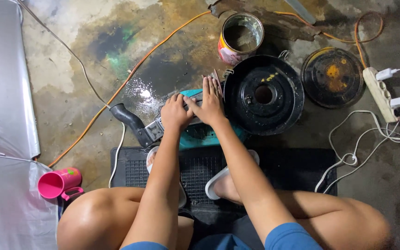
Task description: Manually cleaning motorcycle components on the floor using water and scrubbing motions.
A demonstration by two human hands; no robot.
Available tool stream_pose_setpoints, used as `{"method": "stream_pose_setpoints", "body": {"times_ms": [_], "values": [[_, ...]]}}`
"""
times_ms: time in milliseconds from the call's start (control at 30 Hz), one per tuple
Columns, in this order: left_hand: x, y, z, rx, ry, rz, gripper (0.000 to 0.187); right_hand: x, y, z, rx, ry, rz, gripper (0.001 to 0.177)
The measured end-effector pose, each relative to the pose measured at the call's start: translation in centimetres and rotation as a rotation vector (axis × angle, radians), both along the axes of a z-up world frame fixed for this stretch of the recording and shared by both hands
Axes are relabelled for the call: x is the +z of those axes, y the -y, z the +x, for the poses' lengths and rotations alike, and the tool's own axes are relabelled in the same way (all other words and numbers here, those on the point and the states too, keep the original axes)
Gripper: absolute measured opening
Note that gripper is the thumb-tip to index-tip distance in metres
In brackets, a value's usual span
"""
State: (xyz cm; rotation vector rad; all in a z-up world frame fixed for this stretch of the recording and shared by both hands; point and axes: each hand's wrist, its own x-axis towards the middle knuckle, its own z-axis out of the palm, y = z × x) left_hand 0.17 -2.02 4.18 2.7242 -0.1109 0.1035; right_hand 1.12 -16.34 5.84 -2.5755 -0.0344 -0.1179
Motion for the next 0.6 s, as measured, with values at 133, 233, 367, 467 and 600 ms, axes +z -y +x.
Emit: {"method": "stream_pose_setpoints", "body": {"times_ms": [133, 233, 367, 467, 600], "values": [[-2.5, -0.1, 0.5, -0.005, -0.018, 0.003, 0.053, -0.7, 0.0, -5.2, 0.029, 0.173, -0.035, 0.106], [-2.3, -0.1, 0.5, -0.012, 0.021, 0.027, 0.055, 0.1, 0.1, -8.6, 0.046, 0.125, -0.040, 0.107], [-1.9, -0.1, 0.3, -0.011, -0.003, 0.029, 0.056, -2.2, 1.0, -6.3, 0.073, 0.160, -0.027, 0.104], [-3.0, 0.1, 0.2, -0.013, 0.006, 0.013, 0.052, -2.3, 0.9, -3.0, 0.057, 0.127, -0.036, 0.104], [-2.0, 0.1, 0.0, 0.002, 0.034, 0.013, 0.044, -2.5, 1.5, 0.1, 0.085, -0.095, 0.051, 0.109]]}}
